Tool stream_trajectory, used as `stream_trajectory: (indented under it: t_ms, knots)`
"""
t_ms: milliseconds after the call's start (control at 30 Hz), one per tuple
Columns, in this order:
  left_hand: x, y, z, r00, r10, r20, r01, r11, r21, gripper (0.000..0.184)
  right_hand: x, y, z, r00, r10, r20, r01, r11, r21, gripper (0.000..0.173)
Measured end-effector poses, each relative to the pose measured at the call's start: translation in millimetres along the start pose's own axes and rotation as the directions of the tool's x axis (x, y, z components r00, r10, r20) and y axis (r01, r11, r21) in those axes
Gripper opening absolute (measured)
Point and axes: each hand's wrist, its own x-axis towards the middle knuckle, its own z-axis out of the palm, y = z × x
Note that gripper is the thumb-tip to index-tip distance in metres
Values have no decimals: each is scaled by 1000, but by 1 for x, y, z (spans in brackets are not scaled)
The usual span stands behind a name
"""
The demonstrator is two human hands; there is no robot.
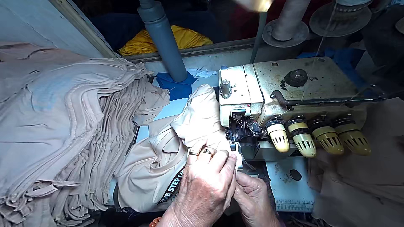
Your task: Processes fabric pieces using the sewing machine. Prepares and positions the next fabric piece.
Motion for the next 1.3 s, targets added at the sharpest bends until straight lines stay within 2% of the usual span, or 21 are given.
stream_trajectory:
  t_ms: [133,233,333,367,433,467,533,567,600,633,700,767,833,933,1000,1100,1167,1233,1267,1300]
  knots:
    - [4,-13,10,991,-75,-108,78,997,27,24,3,-1,9,997,28,71,-27,1000,-8,15]
    - [13,-24,15,973,-207,-98,204,978,-42,20,4,-8,16,983,119,137,-126,991,50,15]
    - [8,-27,10,925,-371,-84,367,928,-64,20,6,-20,9,961,178,213,-164,983,-82,16]
    - [2,-26,6,907,-412,-92,406,911,-74,19,5,-21,5,963,141,228,-103,980,-168,18]
    - [-15,-17,-6,896,-435,-85,425,898,-111,18,4,-15,-6,967,-37,251,117,942,-313,27]
    - [-23,-7,-15,906,-424,-24,413,893,-179,16,5,-12,-12,953,-113,282,217,903,-371,35]
    - [-33,19,-37,909,-352,223,415,805,-424,12,6,-13,-24,904,-152,400,321,858,-400,49]
    - [-36,27,-45,900,-301,315,428,746,-511,12,5,-15,-32,887,-147,437,339,850,-403,43]
    - [-39,28,-49,894,-289,344,440,713,-546,13,5,-15,-42,897,-148,415,339,834,-435,32]
    - [-40,22,-52,895,-319,310,442,724,-529,16,5,-15,-55,927,-163,338,322,807,-494,24]
    - [-48,-11,-45,905,-389,172,425,841,-335,34,11,-25,-82,967,-205,151,254,767,-590,20]
    - [-59,-40,-35,897,-412,163,437,882,-178,50,14,-40,-97,970,-242,31,209,759,-616,17]
    - [-63,-52,-27,895,-415,163,440,881,-172,43,14,-51,-103,968,-249,11,207,779,-592,17]
    - [-60,-58,-21,895,-434,99,442,841,-312,19,12,-55,-103,973,-228,20,207,841,-500,16]
    - [-59,-69,-27,888,-454,72,445,813,-376,10,12,-54,-107,978,-211,11,190,856,-481,15]
    - [-61,-100,-53,845,-527,-89,486,828,-279,8,13,-62,-121,973,-200,-116,112,846,-521,8]
    - [-53,-101,-65,816,-552,-171,521,831,-192,11,13,-66,-117,969,-231,-82,149,822,-549,9]
    - [-37,-74,-73,850,-501,-161,479,864,-158,33,12,-69,-100,966,-255,51,239,796,-556,13]
    - [-30,-53,-74,879,-456,-135,424,880,-212,41,12,-72,-88,958,-258,127,284,789,-545,15]
    - [-24,-29,-70,911,-406,-69,363,871,-331,40,10,-76,-76,946,-256,197,322,795,-514,16]
